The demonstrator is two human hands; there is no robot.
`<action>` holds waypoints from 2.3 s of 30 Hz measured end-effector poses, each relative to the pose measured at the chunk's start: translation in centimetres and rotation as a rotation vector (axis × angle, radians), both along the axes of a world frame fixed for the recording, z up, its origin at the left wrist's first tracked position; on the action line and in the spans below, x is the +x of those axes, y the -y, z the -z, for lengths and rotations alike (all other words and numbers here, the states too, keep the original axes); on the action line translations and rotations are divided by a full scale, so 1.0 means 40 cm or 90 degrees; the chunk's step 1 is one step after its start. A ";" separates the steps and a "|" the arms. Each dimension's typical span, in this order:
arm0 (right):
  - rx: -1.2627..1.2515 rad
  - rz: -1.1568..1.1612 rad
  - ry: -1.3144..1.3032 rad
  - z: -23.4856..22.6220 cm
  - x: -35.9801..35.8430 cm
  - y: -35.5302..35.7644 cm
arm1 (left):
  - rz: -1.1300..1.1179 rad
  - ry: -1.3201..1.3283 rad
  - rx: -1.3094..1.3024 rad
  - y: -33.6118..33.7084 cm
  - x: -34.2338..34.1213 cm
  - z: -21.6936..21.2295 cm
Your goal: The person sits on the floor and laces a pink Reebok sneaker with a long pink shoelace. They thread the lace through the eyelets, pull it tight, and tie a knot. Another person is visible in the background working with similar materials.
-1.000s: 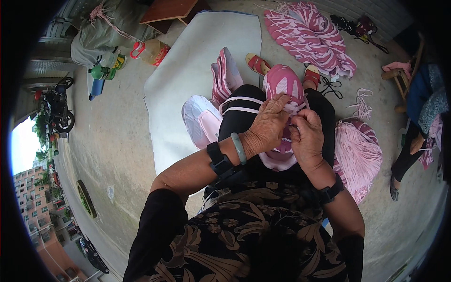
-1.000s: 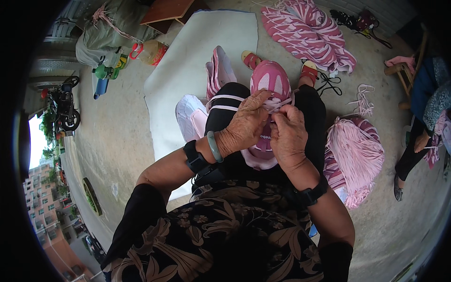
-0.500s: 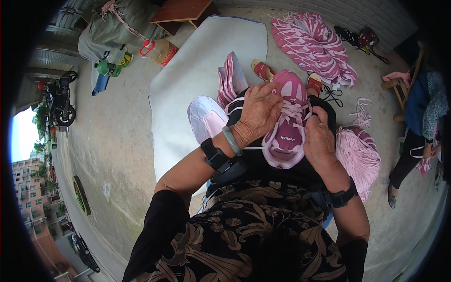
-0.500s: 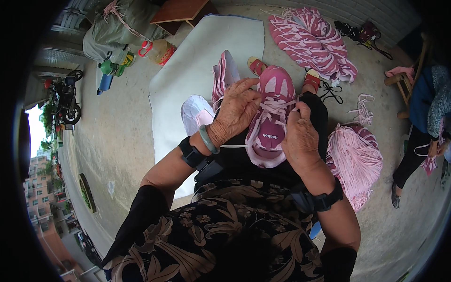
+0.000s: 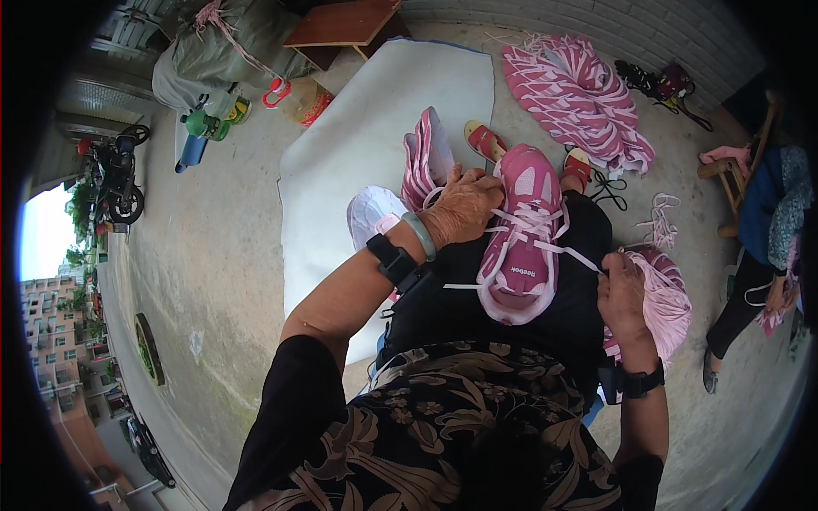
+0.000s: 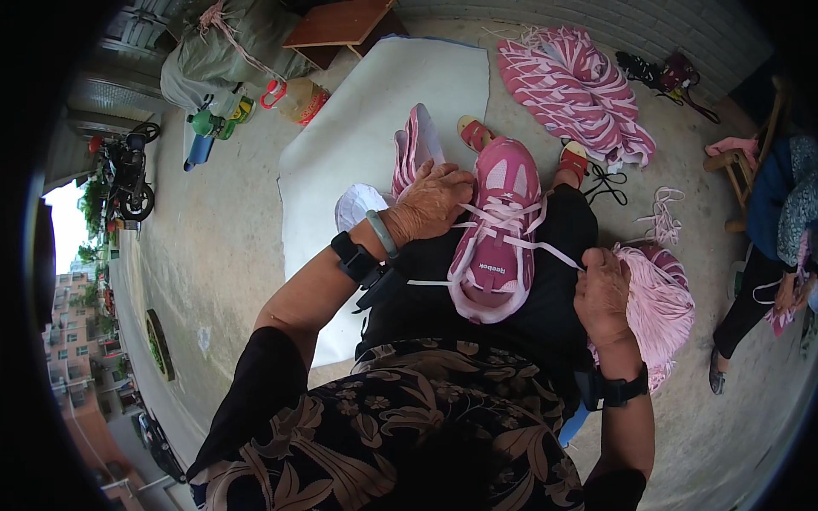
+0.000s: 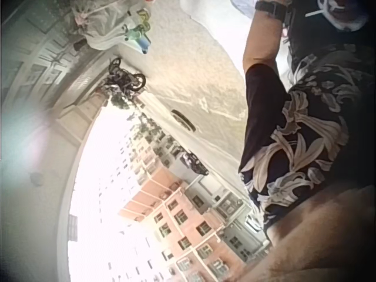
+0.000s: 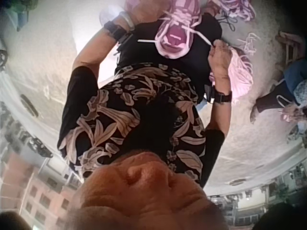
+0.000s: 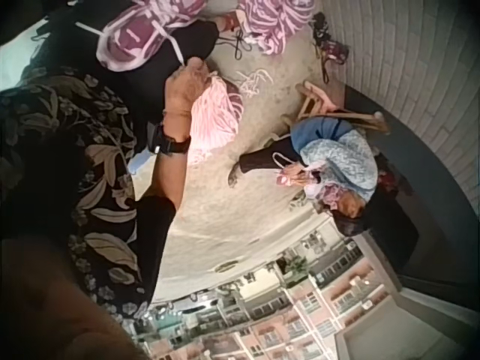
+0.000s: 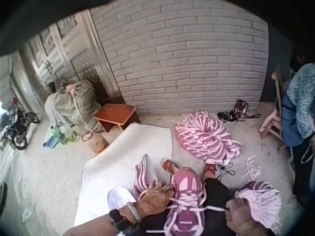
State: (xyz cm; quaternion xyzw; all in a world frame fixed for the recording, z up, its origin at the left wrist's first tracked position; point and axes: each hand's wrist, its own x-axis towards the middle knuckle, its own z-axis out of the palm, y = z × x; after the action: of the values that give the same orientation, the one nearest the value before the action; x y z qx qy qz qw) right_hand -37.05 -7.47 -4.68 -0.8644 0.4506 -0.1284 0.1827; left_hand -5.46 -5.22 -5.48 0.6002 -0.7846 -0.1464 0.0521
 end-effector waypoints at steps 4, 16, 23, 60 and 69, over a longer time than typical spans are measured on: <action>-0.095 -0.039 0.139 -0.042 0.114 0.001 | -0.091 -0.232 0.101 0.001 0.033 -0.060; 0.137 -0.017 0.400 -0.009 0.185 0.004 | -0.193 -1.169 0.168 -0.061 0.175 -0.164; 0.204 0.180 0.556 -0.023 0.001 -0.018 | -0.307 -1.053 0.195 -0.068 0.088 -0.166; 0.203 -0.011 0.386 0.042 0.180 -0.013 | -0.234 -0.090 -0.112 -0.044 -0.254 -0.077; 0.423 -0.001 0.410 0.042 0.156 0.016 | -0.038 -0.018 -0.246 -0.036 -0.257 -0.043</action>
State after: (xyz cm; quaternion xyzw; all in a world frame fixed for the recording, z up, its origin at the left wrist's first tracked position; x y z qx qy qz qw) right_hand -30.83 -8.09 -6.35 -0.6754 0.3869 -0.2392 0.5805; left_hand -15.74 -3.78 -3.78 0.6001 -0.7791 0.0002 0.1814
